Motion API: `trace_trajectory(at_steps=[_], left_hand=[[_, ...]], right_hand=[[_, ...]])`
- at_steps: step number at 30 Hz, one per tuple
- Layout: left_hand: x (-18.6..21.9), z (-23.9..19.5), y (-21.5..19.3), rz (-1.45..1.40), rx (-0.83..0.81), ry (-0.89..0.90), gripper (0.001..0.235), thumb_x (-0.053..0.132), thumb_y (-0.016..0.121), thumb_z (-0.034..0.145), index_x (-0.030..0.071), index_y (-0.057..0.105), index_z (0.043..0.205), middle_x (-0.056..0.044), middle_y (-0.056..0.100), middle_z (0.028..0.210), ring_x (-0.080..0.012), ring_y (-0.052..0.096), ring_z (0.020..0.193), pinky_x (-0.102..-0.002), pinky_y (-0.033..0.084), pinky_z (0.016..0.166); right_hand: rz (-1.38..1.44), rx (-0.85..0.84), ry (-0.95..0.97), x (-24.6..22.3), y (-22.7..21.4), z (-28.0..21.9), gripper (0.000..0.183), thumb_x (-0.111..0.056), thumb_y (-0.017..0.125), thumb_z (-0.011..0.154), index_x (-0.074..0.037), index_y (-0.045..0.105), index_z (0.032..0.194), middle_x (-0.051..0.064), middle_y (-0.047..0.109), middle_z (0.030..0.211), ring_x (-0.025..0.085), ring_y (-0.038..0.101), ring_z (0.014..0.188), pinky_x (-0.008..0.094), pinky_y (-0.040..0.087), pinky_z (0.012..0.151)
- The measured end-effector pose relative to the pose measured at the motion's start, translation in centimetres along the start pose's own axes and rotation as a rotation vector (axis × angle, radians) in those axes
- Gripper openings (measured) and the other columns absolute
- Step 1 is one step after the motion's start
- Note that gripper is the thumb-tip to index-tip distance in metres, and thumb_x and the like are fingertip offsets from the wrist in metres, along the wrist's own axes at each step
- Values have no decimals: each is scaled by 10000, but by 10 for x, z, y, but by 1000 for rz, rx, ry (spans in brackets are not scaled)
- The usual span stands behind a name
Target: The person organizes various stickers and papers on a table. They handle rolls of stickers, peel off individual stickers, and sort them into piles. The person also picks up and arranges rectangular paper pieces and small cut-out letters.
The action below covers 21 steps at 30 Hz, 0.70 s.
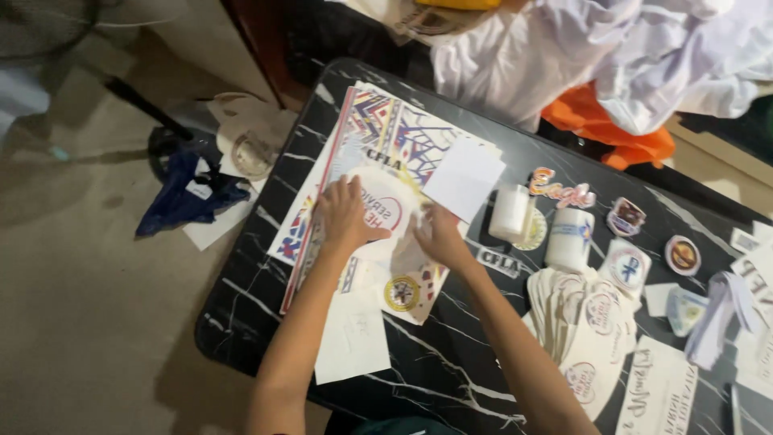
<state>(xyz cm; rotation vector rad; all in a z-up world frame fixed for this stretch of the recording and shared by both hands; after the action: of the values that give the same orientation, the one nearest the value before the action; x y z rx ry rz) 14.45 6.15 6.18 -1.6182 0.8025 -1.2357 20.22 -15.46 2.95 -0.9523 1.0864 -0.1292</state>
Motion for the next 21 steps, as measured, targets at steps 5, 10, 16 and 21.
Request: trace_trajectory(at_steps=[5, 10, 16, 21], left_hand=[[-32, 9, 26, -221, 126, 10, 1368, 528, 989, 475, -67, 307, 1501, -258, 390, 1449, -450, 361, 1351, -578, 305, 1131], [-32, 16, 27, -224, 117, 22, 1365, 447, 993, 482, -120, 274, 1494, -277, 394, 1397, -449, 375, 1328, -551, 330, 1142], [-27, 23, 12, -169, -88, -136, 1284, 486, 1016, 444, -7, 344, 1420, -230, 406, 1378, -414, 338, 1353, -664, 263, 1104], [-27, 27, 24, -150, -77, -71, 1185, 474, 1020, 437, 33, 412, 1354, -215, 402, 1428, -401, 318, 1392, -670, 259, 1091]], right_hand=[[-157, -40, 268, 38, 38, 31, 445, -205, 734, 867, 58, 564, 1184, 274, 639, 1045, 439, 568, 1061, 510, 503, 914], [-165, 15, 214, 29, 48, 37, 573, -245, 813, 782, 90, 535, 1154, 289, 620, 1072, 468, 528, 1103, 511, 497, 926], [-136, -96, 464, -14, 30, 42, 915, -398, 910, 625, 42, 451, 1283, 260, 502, 1225, 422, 514, 1161, 475, 499, 949], [-302, -117, 384, -12, 26, 47, 932, -417, 978, 566, 2, 471, 1227, 236, 475, 1214, 417, 501, 1162, 453, 503, 973]])
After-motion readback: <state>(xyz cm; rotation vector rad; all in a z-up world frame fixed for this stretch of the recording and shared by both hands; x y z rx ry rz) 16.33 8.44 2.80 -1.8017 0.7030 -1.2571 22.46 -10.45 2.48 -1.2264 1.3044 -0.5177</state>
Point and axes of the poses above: each hand's wrist, its own z-axis towards the middle knuckle, its own y-axis out of the palm, x = y × z, the point moved 5 cm from there along z, towards the middle knuckle
